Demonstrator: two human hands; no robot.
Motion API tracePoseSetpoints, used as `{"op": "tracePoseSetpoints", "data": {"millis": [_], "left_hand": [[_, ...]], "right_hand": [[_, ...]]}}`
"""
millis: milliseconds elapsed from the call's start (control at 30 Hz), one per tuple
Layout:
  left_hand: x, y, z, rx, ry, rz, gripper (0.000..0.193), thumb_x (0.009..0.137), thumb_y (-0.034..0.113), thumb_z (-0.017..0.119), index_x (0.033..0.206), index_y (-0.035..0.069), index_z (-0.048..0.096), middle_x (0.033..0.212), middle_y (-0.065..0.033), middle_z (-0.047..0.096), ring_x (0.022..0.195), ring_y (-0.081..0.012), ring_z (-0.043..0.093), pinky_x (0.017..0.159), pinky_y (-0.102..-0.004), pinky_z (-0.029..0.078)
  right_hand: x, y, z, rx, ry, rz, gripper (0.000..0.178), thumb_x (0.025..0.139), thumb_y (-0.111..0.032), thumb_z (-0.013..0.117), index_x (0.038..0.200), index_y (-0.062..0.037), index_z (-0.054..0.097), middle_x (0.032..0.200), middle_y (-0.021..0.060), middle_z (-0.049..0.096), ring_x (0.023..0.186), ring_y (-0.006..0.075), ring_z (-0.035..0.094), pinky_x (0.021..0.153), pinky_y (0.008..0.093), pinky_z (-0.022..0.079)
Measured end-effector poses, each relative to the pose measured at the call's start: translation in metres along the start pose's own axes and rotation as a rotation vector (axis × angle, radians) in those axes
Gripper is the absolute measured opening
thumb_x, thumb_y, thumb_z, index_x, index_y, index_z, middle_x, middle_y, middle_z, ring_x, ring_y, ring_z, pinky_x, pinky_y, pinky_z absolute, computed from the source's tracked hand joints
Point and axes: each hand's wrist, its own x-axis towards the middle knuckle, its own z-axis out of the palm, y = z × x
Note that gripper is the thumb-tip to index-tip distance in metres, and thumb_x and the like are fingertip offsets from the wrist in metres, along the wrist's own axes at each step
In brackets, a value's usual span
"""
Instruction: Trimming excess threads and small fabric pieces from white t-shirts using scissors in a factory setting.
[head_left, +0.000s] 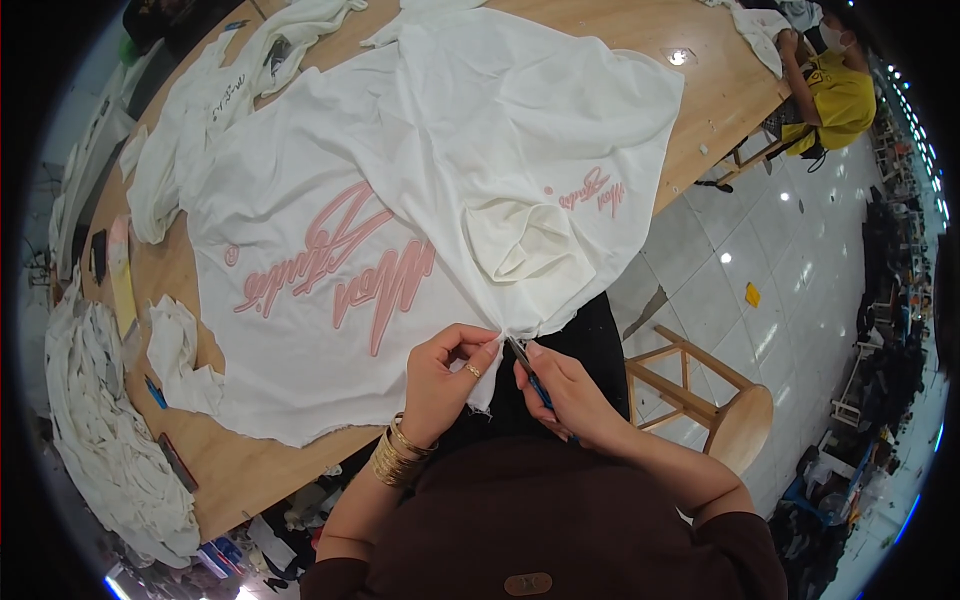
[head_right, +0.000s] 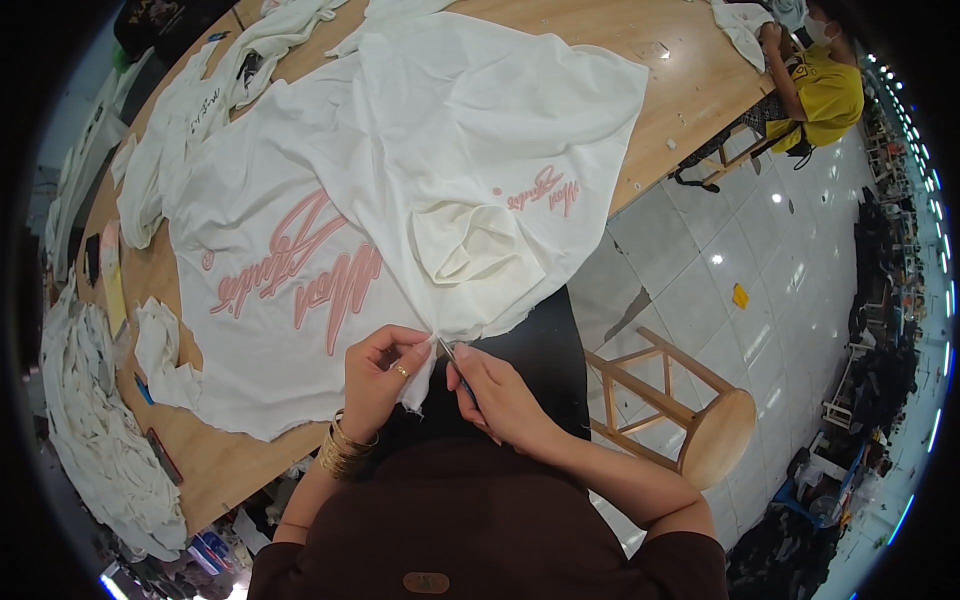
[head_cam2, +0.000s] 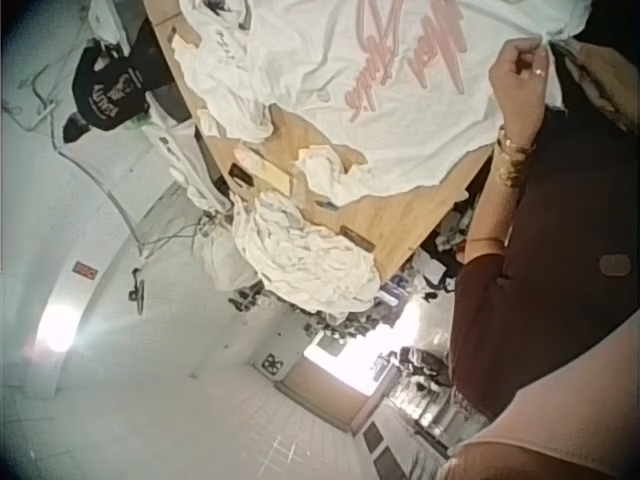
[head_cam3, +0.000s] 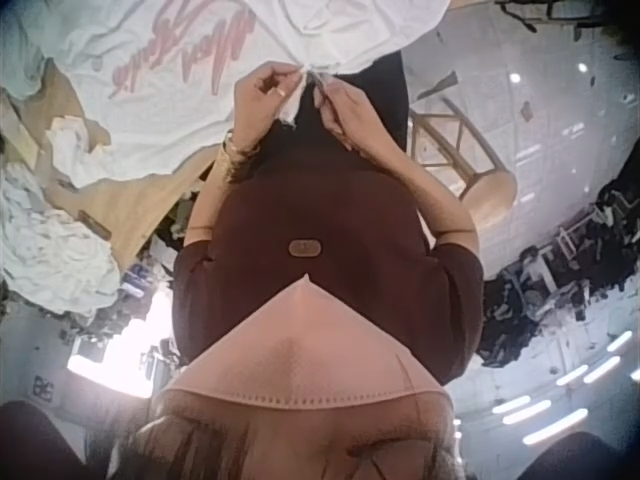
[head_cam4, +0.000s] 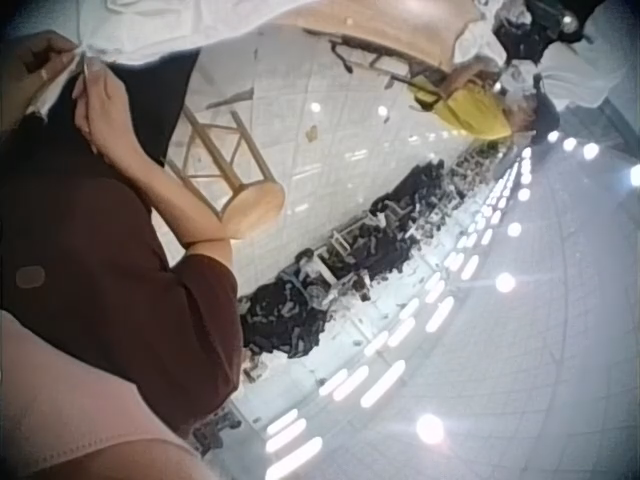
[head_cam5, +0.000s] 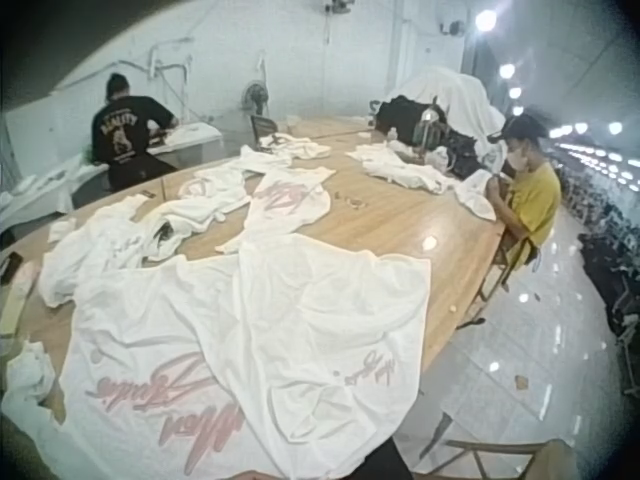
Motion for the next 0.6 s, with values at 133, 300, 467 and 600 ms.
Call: {"op": "tracePoseSetpoints", "data": {"millis": [133, 300, 467, 600], "left_hand": [[-0.0003, 0.0015, 0.0015, -0.014, -0.001, 0.011, 0.011, 0.083, 0.005, 0.063, 0.091, -0.002, 0.064, 0.071, 0.0034, 0.056, 0.064, -0.0013, 0.047, 0.058, -0.0161, 0.037], [-0.0012, 0.0032, 0.0021, -0.015, -0.003, 0.015, 0.011, 0.083, 0.005, 0.062, 0.092, -0.002, 0.064, 0.071, 0.0030, 0.057, 0.064, -0.0014, 0.048, 0.058, -0.0163, 0.037], [-0.0019, 0.0013, 0.0034, -0.008, 0.006, 0.026, 0.011, 0.083, 0.004, 0.062, 0.092, -0.002, 0.064, 0.073, 0.0013, 0.059, 0.067, -0.0026, 0.050, 0.061, -0.0175, 0.040], [-0.0027, 0.0002, 0.0037, 0.023, 0.012, 0.048, 0.012, 0.083, 0.004, 0.062, 0.092, -0.003, 0.063, 0.074, 0.0003, 0.060, 0.068, -0.0037, 0.052, 0.064, -0.0184, 0.042]], "right_hand": [[0.0018, 0.0011, 0.0004, -0.021, -0.008, 0.002, 0.040, 0.100, -0.038, 0.025, 0.084, -0.0069, 0.045, 0.046, -0.0013, 0.035, 0.032, 0.0071, 0.027, 0.031, 0.0210, 0.024], [0.0031, 0.0004, 0.0016, -0.029, -0.001, -0.004, 0.040, 0.100, -0.038, 0.025, 0.084, -0.0069, 0.045, 0.046, -0.0013, 0.035, 0.032, 0.0071, 0.027, 0.031, 0.0210, 0.024], [0.0042, 0.0011, 0.0021, -0.022, 0.019, -0.003, 0.040, 0.100, -0.037, 0.025, 0.084, -0.0068, 0.045, 0.045, -0.0012, 0.035, 0.032, 0.0071, 0.027, 0.031, 0.0212, 0.024], [0.0055, 0.0018, 0.0022, -0.032, 0.032, -0.002, 0.039, 0.100, -0.036, 0.025, 0.083, -0.0068, 0.045, 0.045, -0.0012, 0.035, 0.032, 0.0071, 0.027, 0.030, 0.0214, 0.024]]}}
